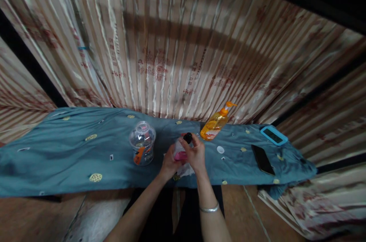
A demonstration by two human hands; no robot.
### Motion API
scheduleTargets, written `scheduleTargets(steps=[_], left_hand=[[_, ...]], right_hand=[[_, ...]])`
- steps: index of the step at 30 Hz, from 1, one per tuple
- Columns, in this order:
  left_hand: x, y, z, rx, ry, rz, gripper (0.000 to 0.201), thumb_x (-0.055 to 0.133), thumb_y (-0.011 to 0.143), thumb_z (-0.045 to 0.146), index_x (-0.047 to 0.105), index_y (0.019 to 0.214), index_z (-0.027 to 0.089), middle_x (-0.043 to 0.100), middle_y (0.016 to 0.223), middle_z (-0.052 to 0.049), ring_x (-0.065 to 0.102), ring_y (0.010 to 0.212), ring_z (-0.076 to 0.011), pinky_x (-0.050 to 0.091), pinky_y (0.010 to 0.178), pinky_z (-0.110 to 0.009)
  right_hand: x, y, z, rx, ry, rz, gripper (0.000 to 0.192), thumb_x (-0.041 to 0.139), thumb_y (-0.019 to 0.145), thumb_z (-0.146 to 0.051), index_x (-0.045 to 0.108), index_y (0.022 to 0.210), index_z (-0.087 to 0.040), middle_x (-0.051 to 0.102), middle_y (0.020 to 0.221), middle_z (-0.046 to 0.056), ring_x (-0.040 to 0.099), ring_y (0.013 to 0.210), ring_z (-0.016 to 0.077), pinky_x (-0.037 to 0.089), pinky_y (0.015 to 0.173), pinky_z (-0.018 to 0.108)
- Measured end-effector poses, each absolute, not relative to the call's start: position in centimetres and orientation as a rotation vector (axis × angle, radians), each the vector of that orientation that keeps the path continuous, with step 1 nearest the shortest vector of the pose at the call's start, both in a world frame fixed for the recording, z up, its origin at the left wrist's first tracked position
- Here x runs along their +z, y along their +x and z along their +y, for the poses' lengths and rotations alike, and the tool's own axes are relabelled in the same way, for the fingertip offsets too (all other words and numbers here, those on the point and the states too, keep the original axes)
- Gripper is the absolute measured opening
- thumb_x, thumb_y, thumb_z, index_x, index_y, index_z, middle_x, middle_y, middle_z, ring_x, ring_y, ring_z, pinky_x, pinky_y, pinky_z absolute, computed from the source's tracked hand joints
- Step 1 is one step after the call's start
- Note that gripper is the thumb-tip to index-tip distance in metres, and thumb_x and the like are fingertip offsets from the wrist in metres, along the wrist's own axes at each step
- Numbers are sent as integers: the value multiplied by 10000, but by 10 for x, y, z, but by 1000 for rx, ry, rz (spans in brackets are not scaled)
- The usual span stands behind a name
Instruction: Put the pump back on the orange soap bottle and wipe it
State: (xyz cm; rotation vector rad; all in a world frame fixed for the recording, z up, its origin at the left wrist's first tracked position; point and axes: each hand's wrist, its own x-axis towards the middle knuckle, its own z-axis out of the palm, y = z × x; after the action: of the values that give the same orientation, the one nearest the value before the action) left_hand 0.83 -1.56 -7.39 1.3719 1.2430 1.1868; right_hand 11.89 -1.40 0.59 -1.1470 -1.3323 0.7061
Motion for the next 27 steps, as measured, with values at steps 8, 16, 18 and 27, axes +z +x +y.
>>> scheduleTargets(steps=[8,16,18,27], left_hand=[[-82,4,-14,1228,1347,1096,563,883,635,332,638,1114,168,725,962,-19,673,841,-198,530,775,-297],[-73,11,-19,1264,1339,1165,599,877,623,348,616,1129,159,728,1030,-40,702,939,-236,539,838,-327],[-72,12,-22,1261,1313,1153,609,871,627,365,601,1134,162,724,1003,-32,696,887,-221,538,801,-318],[-66,10,-23,1286,1309,1164,582,865,625,368,607,1112,182,729,1003,-31,709,914,-239,552,810,-326]], right_hand=[[15,136,-9,942,-952,-1481,273,739,864,-437,747,1018,-212,732,994,34,653,902,195,500,790,282],[1,140,-5,840,-999,-1287,472,877,724,-396,609,1060,-199,707,1157,92,668,1073,225,496,982,356],[1,137,-8,755,-1020,-1294,406,880,733,-388,591,953,-206,703,1142,91,659,1089,229,490,977,355],[2,141,-18,780,-1038,-1455,524,674,918,-504,614,1322,-177,652,1337,137,606,1263,281,435,1121,487]])
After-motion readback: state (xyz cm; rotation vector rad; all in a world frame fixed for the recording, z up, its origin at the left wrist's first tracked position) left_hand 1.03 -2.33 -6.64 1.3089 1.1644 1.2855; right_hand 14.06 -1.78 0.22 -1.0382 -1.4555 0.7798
